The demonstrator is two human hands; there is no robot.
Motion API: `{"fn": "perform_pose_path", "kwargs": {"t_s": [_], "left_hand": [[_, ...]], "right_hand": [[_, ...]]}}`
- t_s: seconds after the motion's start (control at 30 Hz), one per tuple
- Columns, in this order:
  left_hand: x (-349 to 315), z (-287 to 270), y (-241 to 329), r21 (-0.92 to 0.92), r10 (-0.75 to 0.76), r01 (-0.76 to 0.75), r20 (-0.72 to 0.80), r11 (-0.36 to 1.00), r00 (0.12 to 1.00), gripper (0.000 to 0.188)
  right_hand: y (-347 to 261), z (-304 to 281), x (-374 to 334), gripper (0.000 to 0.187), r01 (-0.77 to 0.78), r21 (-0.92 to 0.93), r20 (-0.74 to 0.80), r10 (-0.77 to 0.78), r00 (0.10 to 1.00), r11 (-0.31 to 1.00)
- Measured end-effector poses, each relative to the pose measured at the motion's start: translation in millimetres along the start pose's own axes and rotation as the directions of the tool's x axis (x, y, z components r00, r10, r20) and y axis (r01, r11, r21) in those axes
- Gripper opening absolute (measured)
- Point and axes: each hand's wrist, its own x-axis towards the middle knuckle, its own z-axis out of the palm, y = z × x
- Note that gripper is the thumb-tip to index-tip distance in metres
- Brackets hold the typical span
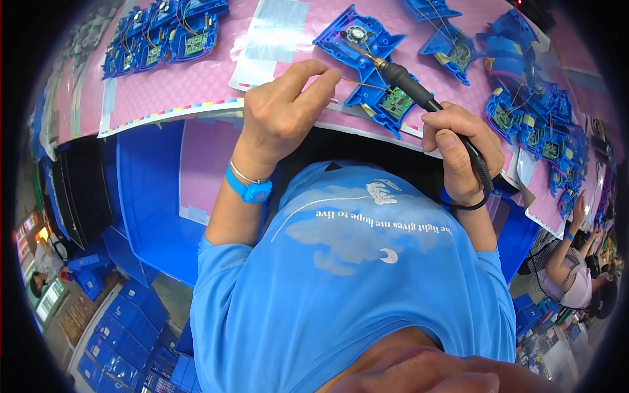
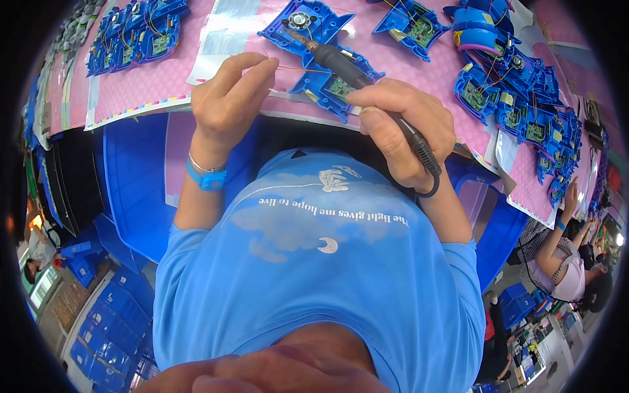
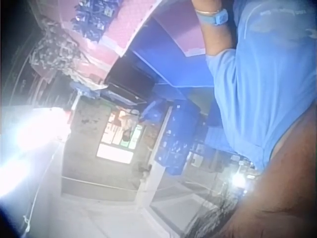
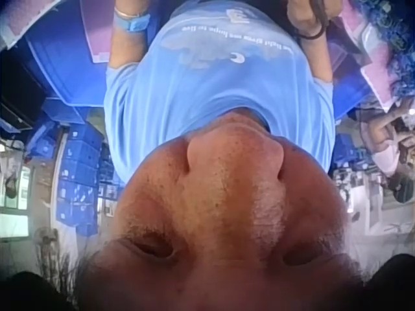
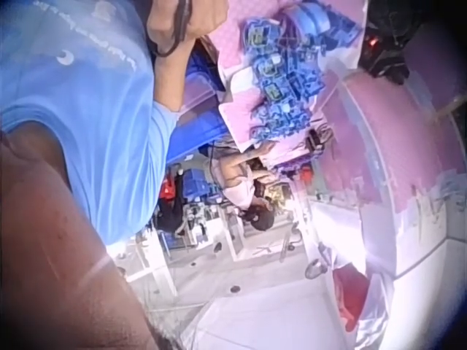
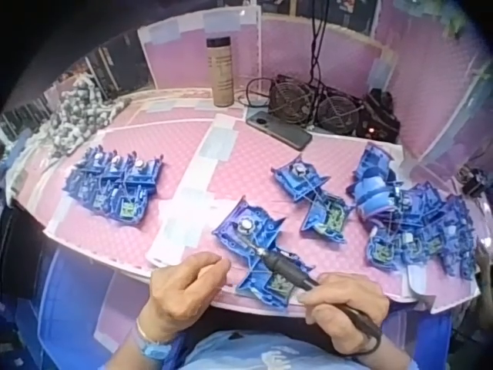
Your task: Soldering or melting plastic components onto small blue electronic boards at a factory assembly station.
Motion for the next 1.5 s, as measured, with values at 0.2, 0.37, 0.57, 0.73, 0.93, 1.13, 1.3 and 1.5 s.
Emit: {"fn": "perform_pose_path", "kwargs": {"t_s": [0.2, 0.37, 0.57, 0.73, 0.93, 1.13, 1.3, 1.5], "left_hand": [[10.0, 5.8, -12.1, 0.000, 0.098, -0.098, -0.061, 0.995, 0.993, 0.028], [11.2, 11.6, -14.9, -0.052, 0.040, -0.041, -0.018, 0.998, 0.999, 0.025], [9.1, 11.6, -15.5, -0.049, 0.016, -0.016, -0.002, 0.999, 1.000, 0.024], [8.5, 11.2, -15.2, -0.041, 0.007, -0.007, 0.009, 0.999, 1.000, 0.025], [7.2, 11.5, -14.2, -0.046, -0.015, 0.015, 0.004, 0.999, 1.000, 0.025], [8.1, 10.6, -13.4, -0.038, -0.020, 0.021, 0.018, 0.999, 1.000, 0.026], [7.8, 11.8, -13.4, -0.056, -0.034, 0.035, 0.013, 0.998, 0.999, 0.026], [7.9, 11.4, -14.6, -0.058, -0.034, 0.035, 0.019, 0.998, 0.999, 0.028]], "right_hand": [[0.7, 4.5, 2.7, 0.018, -0.068, 0.022, -0.065, 0.070, 0.995, 0.997], [2.5, 6.8, 3.6, 0.018, -0.088, 0.015, -0.068, 0.088, 0.994, 0.996], [4.0, 2.8, 3.6, 0.025, -0.049, -0.004, 0.026, 0.049, 0.998, 0.999], [1.9, 7.6, 4.3, 0.018, -0.091, 0.006, -0.063, 0.091, 0.994, 0.996], [3.0, 5.2, 3.0, 0.019, -0.060, 0.029, -0.066, 0.062, 0.996, 0.998], [2.0, 4.6, 2.7, 0.019, -0.057, 0.019, -0.065, 0.058, 0.996, 0.998], [2.0, 4.5, 2.1, 0.020, -0.050, 0.034, -0.062, 0.052, 0.997, 0.998], [1.3, 3.9, 2.4, 0.019, -0.043, 0.040, -0.068, 0.046, 0.997, 0.998]]}}
